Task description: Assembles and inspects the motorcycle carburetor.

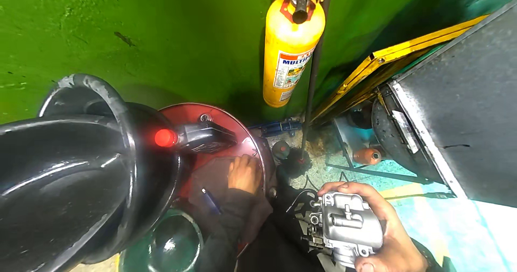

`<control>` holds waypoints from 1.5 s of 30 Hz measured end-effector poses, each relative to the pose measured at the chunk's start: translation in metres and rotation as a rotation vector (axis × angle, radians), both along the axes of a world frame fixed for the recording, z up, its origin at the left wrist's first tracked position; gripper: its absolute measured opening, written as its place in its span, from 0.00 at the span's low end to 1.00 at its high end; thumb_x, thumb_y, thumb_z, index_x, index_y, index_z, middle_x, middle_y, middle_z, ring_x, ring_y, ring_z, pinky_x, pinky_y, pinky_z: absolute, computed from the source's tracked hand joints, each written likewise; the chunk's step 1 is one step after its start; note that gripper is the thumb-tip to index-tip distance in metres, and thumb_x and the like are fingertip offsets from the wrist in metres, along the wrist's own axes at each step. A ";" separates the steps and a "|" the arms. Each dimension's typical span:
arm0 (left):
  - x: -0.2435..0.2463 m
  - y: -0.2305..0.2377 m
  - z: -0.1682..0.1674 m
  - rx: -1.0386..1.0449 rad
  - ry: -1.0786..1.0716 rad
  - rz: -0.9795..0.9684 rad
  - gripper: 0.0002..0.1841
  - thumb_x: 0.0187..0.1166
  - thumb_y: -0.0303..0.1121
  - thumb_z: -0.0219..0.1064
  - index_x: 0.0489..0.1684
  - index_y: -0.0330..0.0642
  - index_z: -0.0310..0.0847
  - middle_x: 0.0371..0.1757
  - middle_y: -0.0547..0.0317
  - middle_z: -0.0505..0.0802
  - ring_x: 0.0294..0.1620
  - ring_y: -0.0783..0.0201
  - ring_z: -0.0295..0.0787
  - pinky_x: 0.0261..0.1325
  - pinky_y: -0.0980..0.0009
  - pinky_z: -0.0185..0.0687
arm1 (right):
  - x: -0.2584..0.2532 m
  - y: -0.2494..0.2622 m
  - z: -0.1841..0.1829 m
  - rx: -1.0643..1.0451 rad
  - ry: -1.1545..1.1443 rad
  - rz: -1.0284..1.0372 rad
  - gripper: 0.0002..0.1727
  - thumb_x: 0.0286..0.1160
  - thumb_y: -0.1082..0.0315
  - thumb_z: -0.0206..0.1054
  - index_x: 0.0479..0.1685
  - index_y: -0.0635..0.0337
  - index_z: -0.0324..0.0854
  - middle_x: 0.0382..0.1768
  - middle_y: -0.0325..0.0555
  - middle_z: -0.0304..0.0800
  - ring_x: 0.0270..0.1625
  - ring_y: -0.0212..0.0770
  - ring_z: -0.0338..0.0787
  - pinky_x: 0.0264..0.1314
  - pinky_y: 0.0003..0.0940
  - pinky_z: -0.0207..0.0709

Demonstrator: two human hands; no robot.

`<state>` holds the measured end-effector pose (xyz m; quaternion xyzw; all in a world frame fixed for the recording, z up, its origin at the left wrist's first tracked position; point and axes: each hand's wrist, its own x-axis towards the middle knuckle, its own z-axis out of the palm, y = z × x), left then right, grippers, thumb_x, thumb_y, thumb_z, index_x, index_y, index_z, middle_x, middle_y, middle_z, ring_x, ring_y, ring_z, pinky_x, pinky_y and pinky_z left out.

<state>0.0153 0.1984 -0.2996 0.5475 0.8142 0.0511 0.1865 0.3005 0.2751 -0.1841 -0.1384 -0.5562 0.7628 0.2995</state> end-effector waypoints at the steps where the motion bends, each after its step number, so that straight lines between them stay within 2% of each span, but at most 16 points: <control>1: 0.000 0.001 -0.001 -0.014 -0.020 0.004 0.14 0.74 0.41 0.75 0.52 0.46 0.94 0.59 0.49 0.92 0.64 0.45 0.86 0.65 0.45 0.79 | 0.000 0.000 0.001 0.008 0.004 -0.003 0.48 0.52 0.52 0.88 0.80 0.44 0.71 0.73 0.53 0.80 0.70 0.50 0.85 0.71 0.43 0.84; 5: -0.002 0.006 -0.001 -0.068 -0.088 0.028 0.12 0.76 0.40 0.73 0.52 0.49 0.95 0.58 0.53 0.93 0.64 0.49 0.86 0.68 0.47 0.78 | -0.004 0.000 0.004 0.035 0.018 -0.009 0.47 0.52 0.52 0.88 0.80 0.46 0.71 0.73 0.55 0.80 0.71 0.51 0.84 0.73 0.45 0.82; 9: -0.007 0.001 -0.001 -0.027 -0.121 0.015 0.13 0.78 0.40 0.71 0.53 0.45 0.93 0.58 0.50 0.94 0.65 0.47 0.87 0.72 0.46 0.77 | -0.017 -0.006 0.009 0.025 0.017 -0.030 0.47 0.53 0.54 0.88 0.79 0.54 0.71 0.73 0.57 0.80 0.70 0.50 0.85 0.73 0.46 0.83; 10: -0.009 -0.004 -0.003 0.051 -0.128 0.015 0.13 0.77 0.38 0.71 0.50 0.42 0.93 0.54 0.49 0.95 0.61 0.46 0.90 0.70 0.44 0.80 | -0.023 -0.008 0.010 0.013 0.022 -0.031 0.47 0.53 0.55 0.88 0.79 0.56 0.71 0.73 0.57 0.80 0.69 0.50 0.86 0.72 0.46 0.83; 13: -0.012 -0.020 0.006 0.291 -0.186 0.127 0.11 0.70 0.35 0.76 0.43 0.39 0.94 0.38 0.50 0.97 0.40 0.49 0.96 0.50 0.41 0.89 | -0.040 -0.012 0.013 -0.018 0.031 -0.011 0.48 0.54 0.58 0.88 0.80 0.61 0.69 0.71 0.57 0.82 0.67 0.48 0.88 0.72 0.45 0.84; 15: -0.015 -0.037 0.033 0.388 -0.311 0.267 0.11 0.67 0.35 0.78 0.42 0.39 0.94 0.35 0.53 0.97 0.35 0.57 0.96 0.45 0.49 0.92 | -0.050 -0.015 0.015 -0.033 0.037 0.013 0.48 0.54 0.59 0.88 0.80 0.62 0.69 0.70 0.57 0.83 0.67 0.48 0.88 0.73 0.46 0.84; 18: -0.013 -0.070 0.100 0.704 -0.493 0.295 0.11 0.65 0.35 0.79 0.40 0.41 0.93 0.37 0.63 0.97 0.36 0.73 0.95 0.42 0.72 0.94 | -0.067 -0.020 0.020 -0.019 0.046 0.008 0.48 0.54 0.61 0.88 0.80 0.63 0.69 0.69 0.58 0.84 0.68 0.48 0.88 0.73 0.45 0.84; 21: 0.005 -0.098 0.177 0.921 -0.657 0.109 0.08 0.73 0.32 0.78 0.47 0.52 0.92 0.47 0.71 0.97 0.49 0.73 0.95 0.53 0.75 0.93 | -0.090 -0.035 0.024 0.053 0.022 -0.098 0.47 0.50 0.64 0.90 0.78 0.61 0.71 0.67 0.57 0.84 0.66 0.47 0.88 0.71 0.45 0.85; 23: 0.021 -0.104 0.200 1.007 -0.648 0.052 0.09 0.72 0.29 0.79 0.47 0.50 0.91 0.48 0.68 0.97 0.52 0.70 0.95 0.59 0.73 0.91 | -0.109 -0.046 0.028 0.117 0.010 -0.170 0.48 0.47 0.64 0.91 0.77 0.57 0.73 0.68 0.55 0.83 0.68 0.48 0.87 0.72 0.47 0.85; 25: 0.031 -0.105 0.201 1.071 -0.574 0.087 0.08 0.68 0.26 0.80 0.41 0.45 0.91 0.44 0.64 0.98 0.49 0.67 0.95 0.56 0.71 0.92 | -0.124 -0.054 0.032 0.154 0.032 -0.194 0.47 0.45 0.63 0.92 0.76 0.54 0.75 0.70 0.54 0.82 0.70 0.49 0.85 0.73 0.48 0.84; 27: 0.031 -0.108 0.201 1.091 -0.523 0.126 0.06 0.67 0.27 0.81 0.37 0.44 0.91 0.42 0.65 0.97 0.47 0.69 0.94 0.55 0.74 0.91 | -0.134 -0.058 0.039 0.201 0.036 -0.205 0.46 0.44 0.61 0.91 0.75 0.51 0.76 0.70 0.50 0.82 0.73 0.48 0.83 0.74 0.47 0.83; 31: 0.029 -0.119 0.207 1.072 -0.466 0.154 0.05 0.68 0.28 0.80 0.37 0.45 0.92 0.42 0.67 0.96 0.47 0.71 0.92 0.54 0.76 0.88 | -0.142 -0.064 0.049 0.293 0.006 -0.237 0.46 0.44 0.58 0.91 0.73 0.51 0.77 0.71 0.46 0.81 0.74 0.44 0.81 0.74 0.43 0.83; 38: 0.035 -0.122 0.214 1.024 -0.284 0.121 0.03 0.68 0.26 0.78 0.34 0.41 0.93 0.39 0.61 0.96 0.44 0.69 0.90 0.51 0.76 0.85 | -0.137 -0.067 0.051 0.324 -0.013 -0.275 0.45 0.42 0.60 0.91 0.72 0.52 0.79 0.71 0.46 0.81 0.75 0.45 0.80 0.75 0.44 0.83; 40: 0.037 -0.121 0.218 0.978 -0.308 0.108 0.02 0.70 0.27 0.77 0.35 0.40 0.93 0.41 0.59 0.96 0.46 0.69 0.90 0.52 0.76 0.84 | -0.136 -0.068 0.050 0.326 -0.019 -0.296 0.45 0.42 0.58 0.92 0.72 0.51 0.80 0.71 0.45 0.81 0.76 0.45 0.80 0.75 0.44 0.83; 42: 0.038 -0.119 0.220 0.937 -0.418 0.116 0.04 0.73 0.31 0.76 0.37 0.40 0.92 0.45 0.60 0.93 0.51 0.72 0.89 0.54 0.80 0.87 | -0.135 -0.068 0.050 0.322 -0.018 -0.315 0.46 0.42 0.57 0.92 0.72 0.50 0.79 0.72 0.45 0.81 0.76 0.45 0.80 0.75 0.43 0.83; 45: 0.042 -0.114 0.215 0.966 -0.577 0.232 0.04 0.71 0.32 0.79 0.38 0.47 0.93 0.45 0.69 0.92 0.47 0.77 0.90 0.48 0.83 0.89 | -0.133 -0.069 0.052 0.299 -0.015 -0.336 0.46 0.41 0.60 0.92 0.72 0.50 0.79 0.71 0.45 0.81 0.76 0.45 0.80 0.74 0.44 0.84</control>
